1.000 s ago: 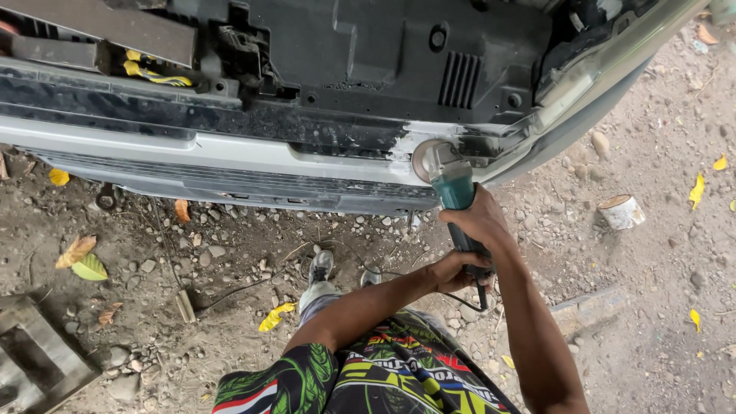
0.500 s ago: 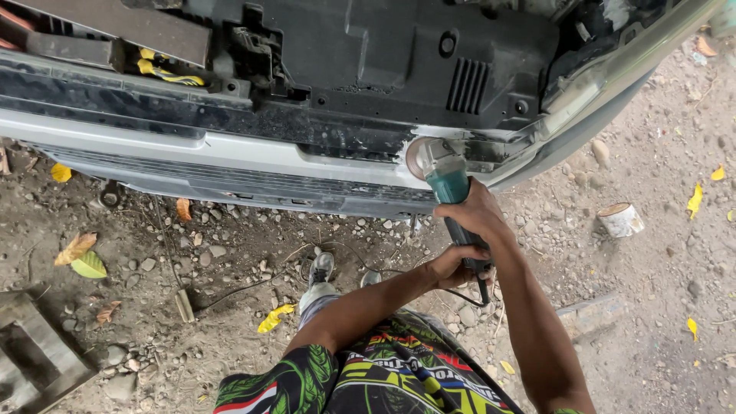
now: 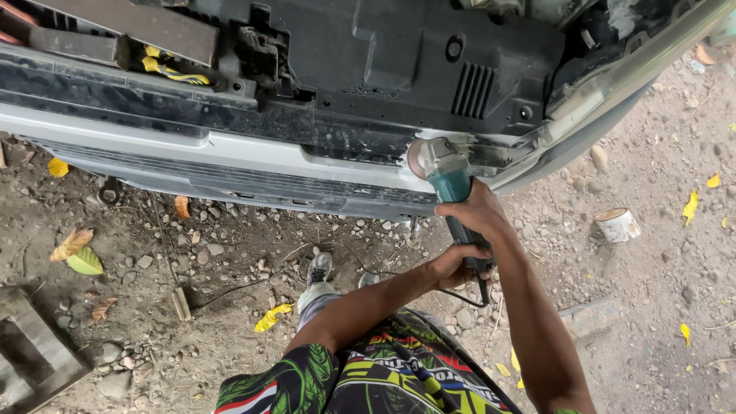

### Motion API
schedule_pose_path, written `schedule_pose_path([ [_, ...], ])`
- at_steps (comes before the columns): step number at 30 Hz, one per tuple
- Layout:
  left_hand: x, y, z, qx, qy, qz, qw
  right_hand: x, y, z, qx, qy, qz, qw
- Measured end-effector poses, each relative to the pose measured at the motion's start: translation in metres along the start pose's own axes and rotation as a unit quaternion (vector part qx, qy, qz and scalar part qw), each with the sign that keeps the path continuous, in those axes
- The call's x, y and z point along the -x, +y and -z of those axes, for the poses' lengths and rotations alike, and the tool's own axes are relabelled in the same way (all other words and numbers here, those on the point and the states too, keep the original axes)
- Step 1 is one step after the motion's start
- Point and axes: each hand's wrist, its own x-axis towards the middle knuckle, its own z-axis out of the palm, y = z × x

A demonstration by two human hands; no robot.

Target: Grinding a white patch on a car bumper using an angle grinder.

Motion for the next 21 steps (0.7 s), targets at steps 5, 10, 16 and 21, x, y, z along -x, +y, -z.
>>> schedule_pose_path([
  [5, -0.002, -0.004, 0.003, -0.006, -0.011, -0.003, 1.0, 0.005, 0.0, 0.002, 0.01, -0.004, -0.009, 1.0],
  [10, -0.003, -0.007, 0.003, 0.0, -0.013, 0.0, 1.0, 0.009, 0.0, 0.004, -0.003, -0.004, -0.017, 1.0],
  [16, -0.008, -0.016, 0.007, -0.016, 0.006, 0.022, 1.0, 0.007, 0.013, 0.003, 0.0, 0.014, -0.016, 1.0],
  [21, -0.009, -0.02, 0.004, -0.012, -0.003, 0.025, 1.0, 0.013, 0.016, 0.008, -0.006, 0.018, -0.02, 1.0],
])
